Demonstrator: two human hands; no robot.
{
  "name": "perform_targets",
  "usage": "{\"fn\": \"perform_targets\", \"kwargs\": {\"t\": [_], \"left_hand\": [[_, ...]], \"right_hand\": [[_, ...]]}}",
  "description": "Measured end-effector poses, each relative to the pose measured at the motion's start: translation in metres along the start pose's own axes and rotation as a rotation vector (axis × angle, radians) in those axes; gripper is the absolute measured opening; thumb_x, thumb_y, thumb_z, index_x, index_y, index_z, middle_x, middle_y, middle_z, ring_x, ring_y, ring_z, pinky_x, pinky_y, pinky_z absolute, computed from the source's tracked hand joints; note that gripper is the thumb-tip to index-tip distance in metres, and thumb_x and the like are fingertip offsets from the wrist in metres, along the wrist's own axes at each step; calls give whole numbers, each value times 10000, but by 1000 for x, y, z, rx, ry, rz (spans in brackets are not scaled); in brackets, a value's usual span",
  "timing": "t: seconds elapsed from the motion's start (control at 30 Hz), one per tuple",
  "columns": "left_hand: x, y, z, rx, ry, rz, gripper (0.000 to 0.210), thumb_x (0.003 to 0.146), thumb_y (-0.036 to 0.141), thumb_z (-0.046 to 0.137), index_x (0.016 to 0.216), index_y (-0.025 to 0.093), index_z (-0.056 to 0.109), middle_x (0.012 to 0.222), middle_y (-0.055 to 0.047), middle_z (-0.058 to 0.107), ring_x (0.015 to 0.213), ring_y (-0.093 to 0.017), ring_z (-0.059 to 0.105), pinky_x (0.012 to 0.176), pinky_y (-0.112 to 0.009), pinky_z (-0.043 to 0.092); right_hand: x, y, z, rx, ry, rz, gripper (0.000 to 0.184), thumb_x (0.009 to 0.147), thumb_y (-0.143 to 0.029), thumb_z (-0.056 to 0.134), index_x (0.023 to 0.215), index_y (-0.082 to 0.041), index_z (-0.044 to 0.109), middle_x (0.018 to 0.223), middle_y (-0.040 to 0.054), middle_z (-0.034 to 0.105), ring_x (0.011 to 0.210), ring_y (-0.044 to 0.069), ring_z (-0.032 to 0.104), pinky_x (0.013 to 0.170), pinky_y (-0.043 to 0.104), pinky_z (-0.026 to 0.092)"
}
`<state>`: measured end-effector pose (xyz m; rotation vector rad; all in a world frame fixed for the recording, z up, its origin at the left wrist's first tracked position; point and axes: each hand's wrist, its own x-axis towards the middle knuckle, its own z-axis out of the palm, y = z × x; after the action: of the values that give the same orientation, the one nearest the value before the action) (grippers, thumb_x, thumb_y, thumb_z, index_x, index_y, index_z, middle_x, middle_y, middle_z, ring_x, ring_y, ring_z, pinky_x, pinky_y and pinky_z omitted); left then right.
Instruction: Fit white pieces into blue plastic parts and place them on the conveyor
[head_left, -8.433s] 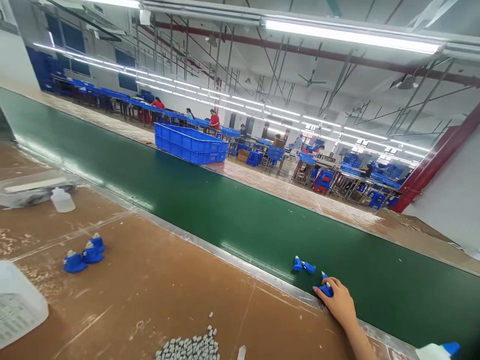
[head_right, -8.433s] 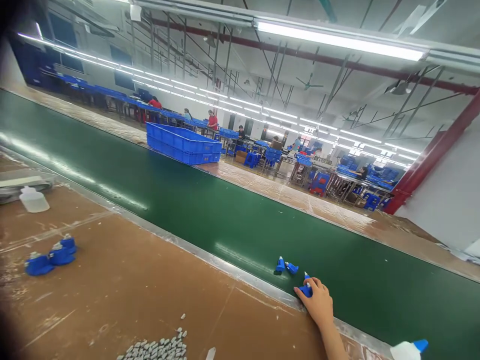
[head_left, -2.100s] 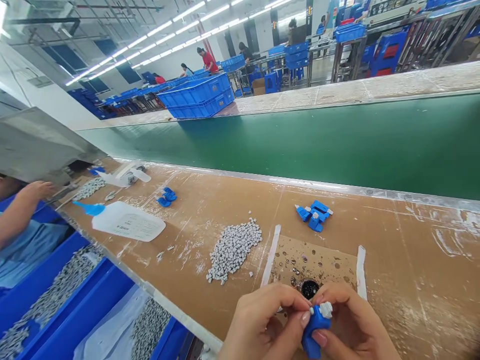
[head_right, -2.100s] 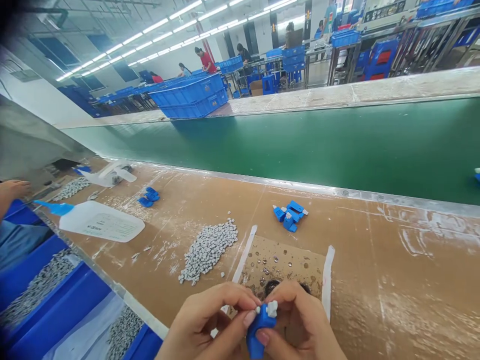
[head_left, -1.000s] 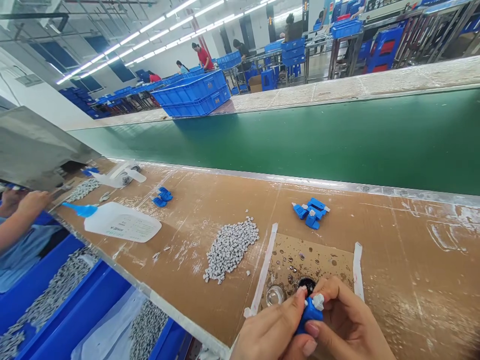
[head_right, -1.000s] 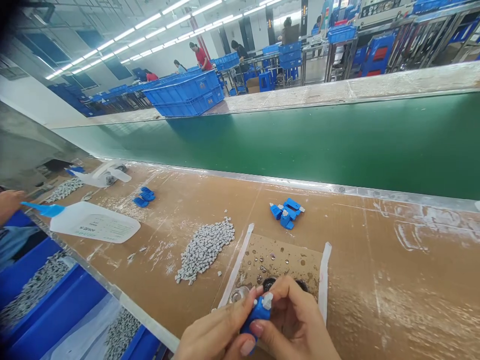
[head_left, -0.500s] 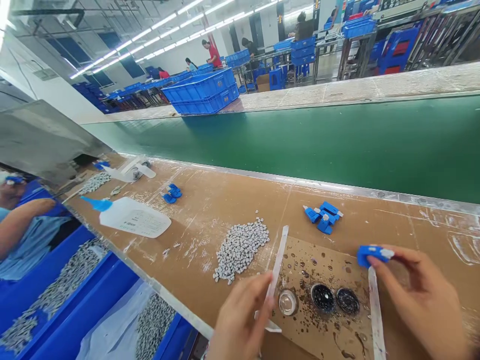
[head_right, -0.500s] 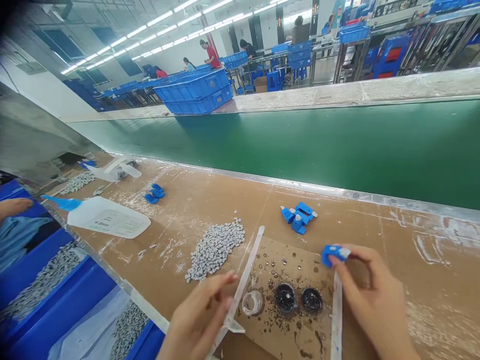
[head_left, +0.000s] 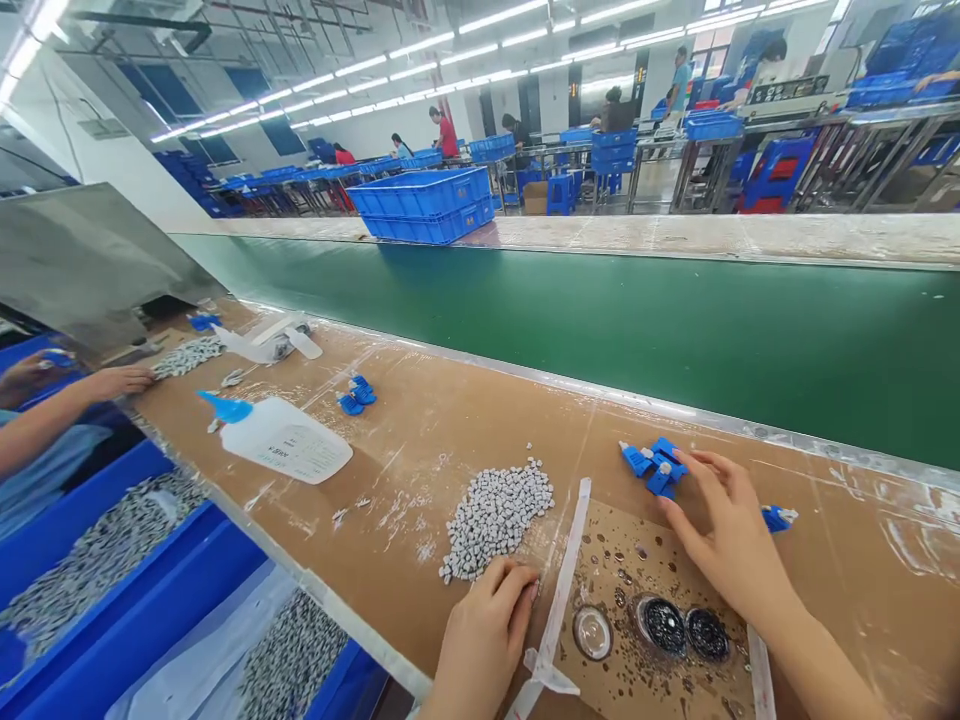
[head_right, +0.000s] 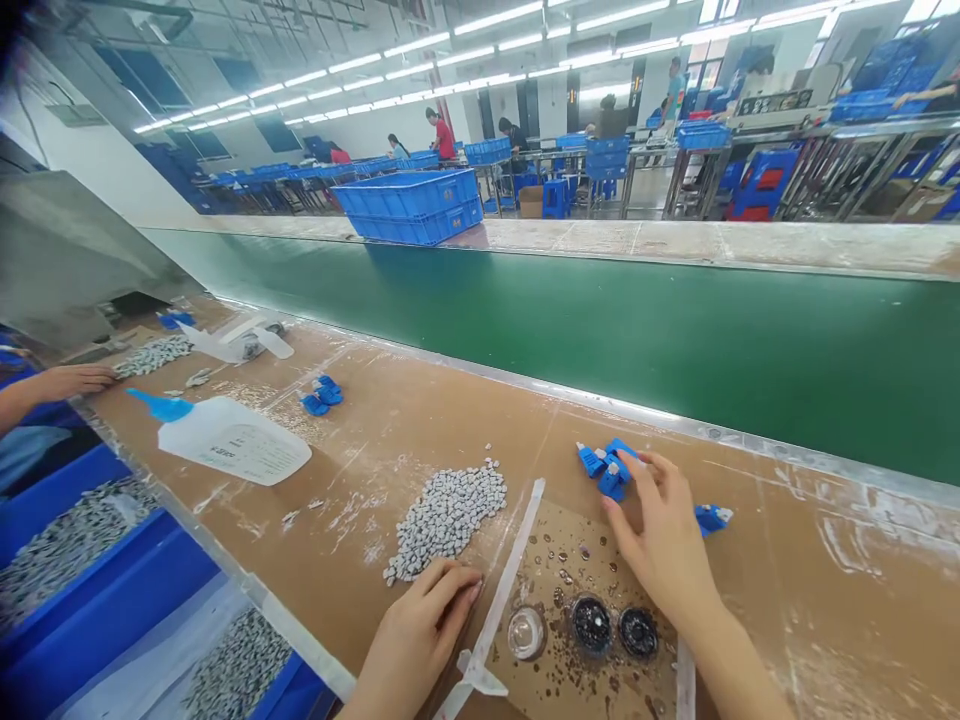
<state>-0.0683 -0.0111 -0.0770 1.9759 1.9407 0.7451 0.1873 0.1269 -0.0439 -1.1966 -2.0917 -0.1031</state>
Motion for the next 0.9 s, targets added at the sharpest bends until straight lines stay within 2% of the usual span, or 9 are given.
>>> {"fn": "perform_targets", "kwargs": {"t": [0.13, 0.23, 0.33, 0.43, 0.53, 0.67, 0.8, 0.9], "left_hand": [[-5, -6, -2, 3, -27, 53, 252, 982, 138, 463, 1009, 239, 693, 937, -32, 705, 749, -176, 736, 660, -250, 567], [-6, -5, -1, -7, -5, 60, 261, 997, 167, 447, 967, 240, 696, 890, -22, 711, 737, -186, 735, 632, -255, 562], [-1, -2, -7, -28, -3, 44, 294, 989, 172, 435, 879, 210, 705, 823, -32, 703, 669, -196, 722, 595, -275, 565], [8, 3, -14, -63, -45, 41, 281, 958, 156, 474, 849, 183, 731, 798, -53, 706, 646, -212, 719, 591, -301, 576], [16, 7, -16, -94, -19, 41, 267, 936, 138, 496, 843, 169, 744, 790, -65, 721, 661, -225, 727, 599, -314, 586], [19, 9, -10, -114, 26, 30, 278, 951, 149, 475, 869, 166, 740, 793, -63, 736, 709, -210, 739, 644, -301, 603], [12, 5, -10, -117, 81, -1, 288, 980, 192, 451, 940, 181, 735, 829, -65, 750, 733, -186, 732, 682, -281, 606], [6, 4, -10, -103, 77, -65, 254, 980, 224, 479, 949, 199, 730, 845, -60, 745, 742, -183, 723, 685, -276, 598]], "right_hand": [[12, 9, 15, 26, -39, -46, 277, 1013, -356, 407, 1058, -212, 639, 978, 97, 691, 892, 257, 664, 749, 387, 564], [9, 6, 5, 53, -27, -38, 252, 1017, -397, 427, 971, -233, 613, 891, 68, 688, 816, 238, 660, 687, 355, 544], [-7, 3, -14, 44, 1, 26, 257, 1005, -458, 483, 1056, -237, 602, 900, 58, 666, 757, 211, 649, 633, 318, 520], [-30, 2, -27, 14, 57, 94, 326, 1008, -502, 471, 1128, -235, 614, 943, 57, 654, 790, 201, 655, 651, 305, 527], [-48, -1, -25, 32, 58, 81, 251, 1009, -439, 496, 1073, -254, 653, 979, 46, 644, 842, 188, 665, 642, 279, 534], [-53, -9, -16, 145, 26, 100, 194, 998, -372, 528, 1075, -264, 670, 1011, 38, 650, 852, 165, 682, 651, 250, 564], [-49, -7, -19, 192, 53, 120, 235, 1012, -448, 491, 1035, -266, 640, 1014, 24, 722, 893, 193, 717, 760, 304, 587], [-50, 2, -26, 167, 75, 231, 319, 995, -544, 474, 1037, -274, 639, 989, 21, 753, 887, 247, 731, 795, 393, 583]]}}
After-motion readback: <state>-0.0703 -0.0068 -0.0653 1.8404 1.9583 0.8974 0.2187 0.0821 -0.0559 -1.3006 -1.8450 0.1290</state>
